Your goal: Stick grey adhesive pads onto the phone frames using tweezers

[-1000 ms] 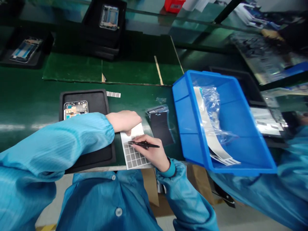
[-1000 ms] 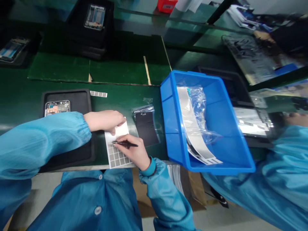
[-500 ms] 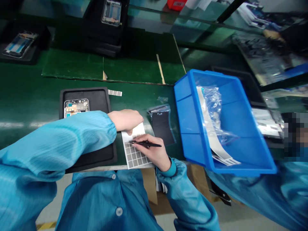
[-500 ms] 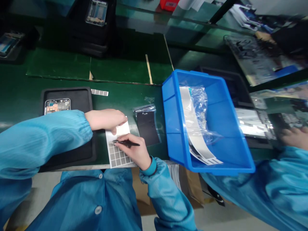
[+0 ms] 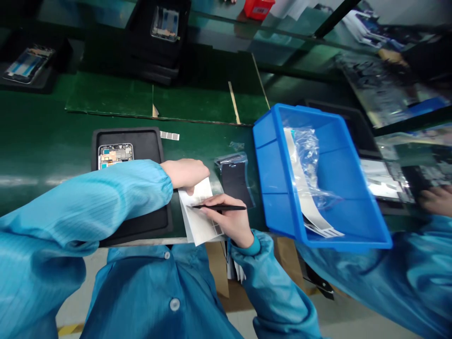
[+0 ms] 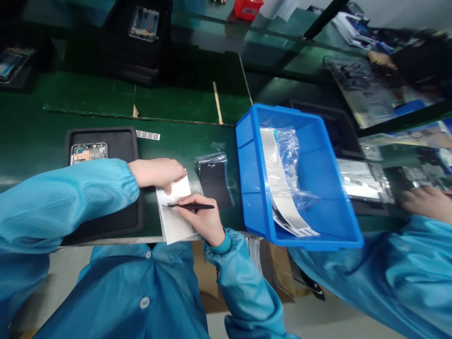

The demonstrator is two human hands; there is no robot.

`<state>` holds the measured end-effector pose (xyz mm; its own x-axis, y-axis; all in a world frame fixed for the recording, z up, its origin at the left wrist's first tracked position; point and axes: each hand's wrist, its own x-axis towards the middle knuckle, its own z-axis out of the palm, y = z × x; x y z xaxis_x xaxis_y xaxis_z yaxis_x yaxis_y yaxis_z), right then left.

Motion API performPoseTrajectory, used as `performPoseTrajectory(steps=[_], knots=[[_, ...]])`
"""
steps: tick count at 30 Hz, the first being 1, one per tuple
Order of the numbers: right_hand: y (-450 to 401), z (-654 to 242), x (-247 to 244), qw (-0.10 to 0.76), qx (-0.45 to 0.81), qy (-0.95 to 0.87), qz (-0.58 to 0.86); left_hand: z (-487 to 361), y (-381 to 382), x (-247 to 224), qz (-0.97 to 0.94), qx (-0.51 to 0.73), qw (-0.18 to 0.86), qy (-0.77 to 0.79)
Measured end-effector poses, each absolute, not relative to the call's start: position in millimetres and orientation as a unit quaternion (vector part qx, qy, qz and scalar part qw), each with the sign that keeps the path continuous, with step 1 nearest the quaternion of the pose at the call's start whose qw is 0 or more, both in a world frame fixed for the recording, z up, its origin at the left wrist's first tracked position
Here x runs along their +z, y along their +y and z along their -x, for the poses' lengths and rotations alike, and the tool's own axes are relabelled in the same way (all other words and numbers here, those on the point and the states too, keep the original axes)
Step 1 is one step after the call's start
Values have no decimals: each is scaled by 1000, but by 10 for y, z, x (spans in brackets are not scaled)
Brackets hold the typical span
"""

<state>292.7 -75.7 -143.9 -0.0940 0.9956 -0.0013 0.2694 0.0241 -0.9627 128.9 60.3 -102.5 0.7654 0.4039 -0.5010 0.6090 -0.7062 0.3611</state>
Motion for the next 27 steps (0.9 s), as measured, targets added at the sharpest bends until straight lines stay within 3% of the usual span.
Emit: performPoseTrajectory(steps=[10, 16, 27], knots=[[-735, -2855, -877, 480, 422, -585, 500, -631, 315, -288, -875, 13, 387, 290], [-688, -2558, -767, 489, 441, -604, 449, -303, -19, -311, -832, 60, 438, 336], [-666, -2205, -754, 461, 469, -604, 450, 112, -163, -294, -801, 104, 433, 399]])
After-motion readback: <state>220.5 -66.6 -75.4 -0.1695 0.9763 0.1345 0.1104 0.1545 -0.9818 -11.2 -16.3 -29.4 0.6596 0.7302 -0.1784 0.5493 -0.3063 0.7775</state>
